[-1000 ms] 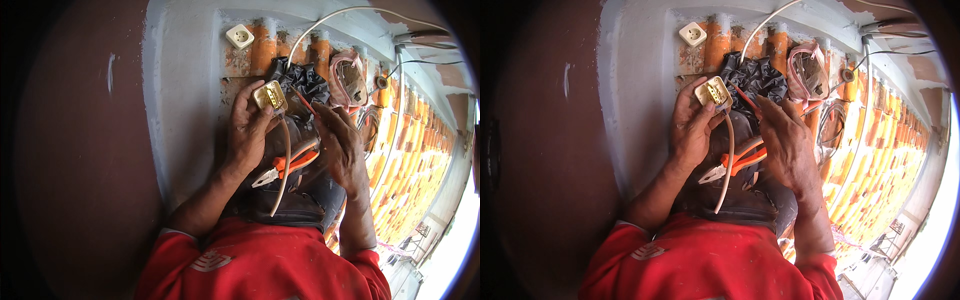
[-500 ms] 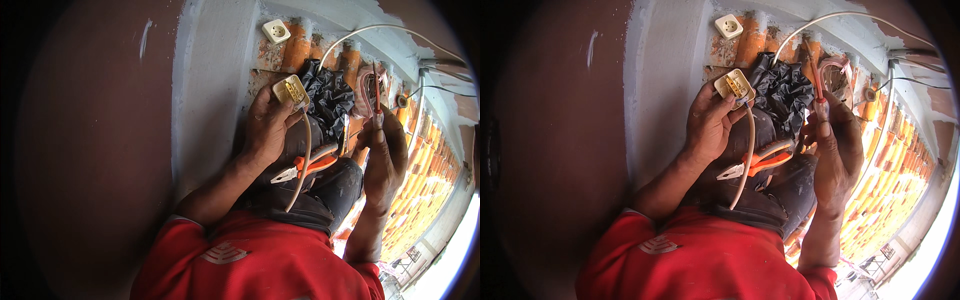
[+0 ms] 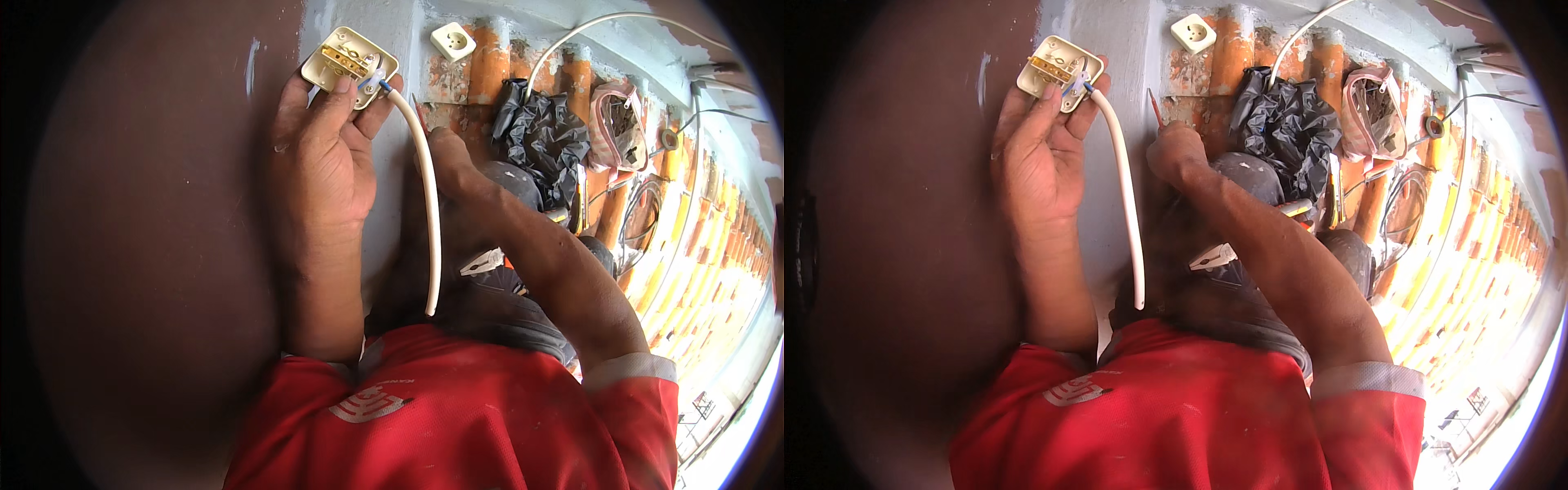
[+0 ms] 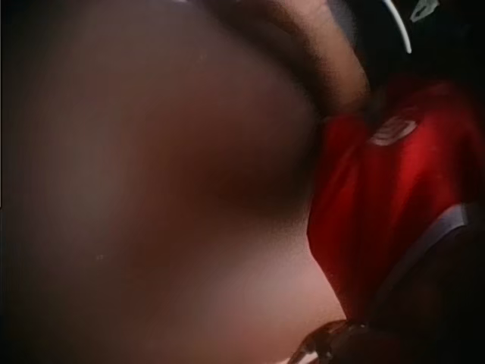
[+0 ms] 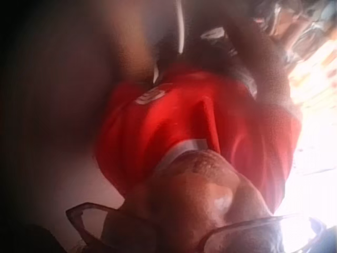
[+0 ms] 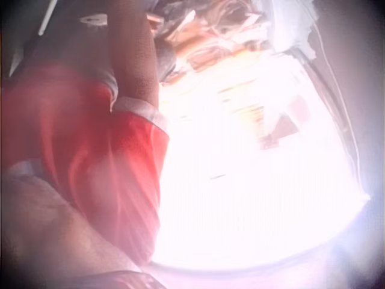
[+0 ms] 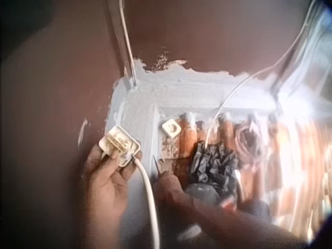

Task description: The person connects wires to a wall socket, secures the connections with a screwdriver, and then strips and prepares additional wiring. The person works on a partially finished wall with exposed brick and conduit.

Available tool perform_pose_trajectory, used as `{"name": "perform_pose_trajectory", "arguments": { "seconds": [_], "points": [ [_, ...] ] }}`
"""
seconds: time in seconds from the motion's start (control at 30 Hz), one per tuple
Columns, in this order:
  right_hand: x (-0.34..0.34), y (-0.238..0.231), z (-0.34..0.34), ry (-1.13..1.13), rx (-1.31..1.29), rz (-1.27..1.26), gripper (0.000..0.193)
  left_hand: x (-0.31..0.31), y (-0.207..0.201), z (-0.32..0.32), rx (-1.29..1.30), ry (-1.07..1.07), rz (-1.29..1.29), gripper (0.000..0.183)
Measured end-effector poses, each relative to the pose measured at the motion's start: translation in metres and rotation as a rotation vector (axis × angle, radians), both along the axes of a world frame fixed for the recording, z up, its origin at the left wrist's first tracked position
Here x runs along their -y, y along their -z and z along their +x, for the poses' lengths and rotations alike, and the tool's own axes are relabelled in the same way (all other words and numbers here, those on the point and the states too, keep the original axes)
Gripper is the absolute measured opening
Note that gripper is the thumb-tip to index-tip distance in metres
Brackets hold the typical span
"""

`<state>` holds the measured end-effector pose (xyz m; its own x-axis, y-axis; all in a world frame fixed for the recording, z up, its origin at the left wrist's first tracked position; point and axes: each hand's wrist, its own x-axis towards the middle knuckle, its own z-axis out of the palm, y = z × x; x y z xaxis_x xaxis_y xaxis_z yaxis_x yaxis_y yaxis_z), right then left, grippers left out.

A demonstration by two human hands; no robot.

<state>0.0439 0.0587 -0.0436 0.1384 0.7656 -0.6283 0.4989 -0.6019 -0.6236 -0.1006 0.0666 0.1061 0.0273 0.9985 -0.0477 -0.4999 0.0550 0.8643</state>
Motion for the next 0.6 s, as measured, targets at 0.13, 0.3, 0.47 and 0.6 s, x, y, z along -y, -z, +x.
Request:
{"name": "perform_pose_trajectory", "arguments": {
  "seconds": [0.13, 0.3, 0.47, 0.6],
  "points": [
    [-0.006, 0.046, -0.017, -0.013, 0.054, -0.015, 0.036, 0.004, 0.008, -0.006, 0.063, 0.033, -0.014, 0.041],
    [0.002, 0.049, -0.026, 0.035, 0.283, 0.079, 0.034, 0.007, 0.010, -0.003, 0.128, 0.049, -0.080, 0.038],
    [-0.002, 0.051, -0.028, 0.028, 0.321, 0.081, 0.034, 0.007, 0.009, 0.000, 0.132, 0.033, -0.085, 0.036],
    [-0.005, 0.055, -0.036, -0.001, 0.329, 0.070, 0.034, 0.011, 0.006, -0.006, 0.120, 0.012, -0.066, 0.035]
  ]
}}
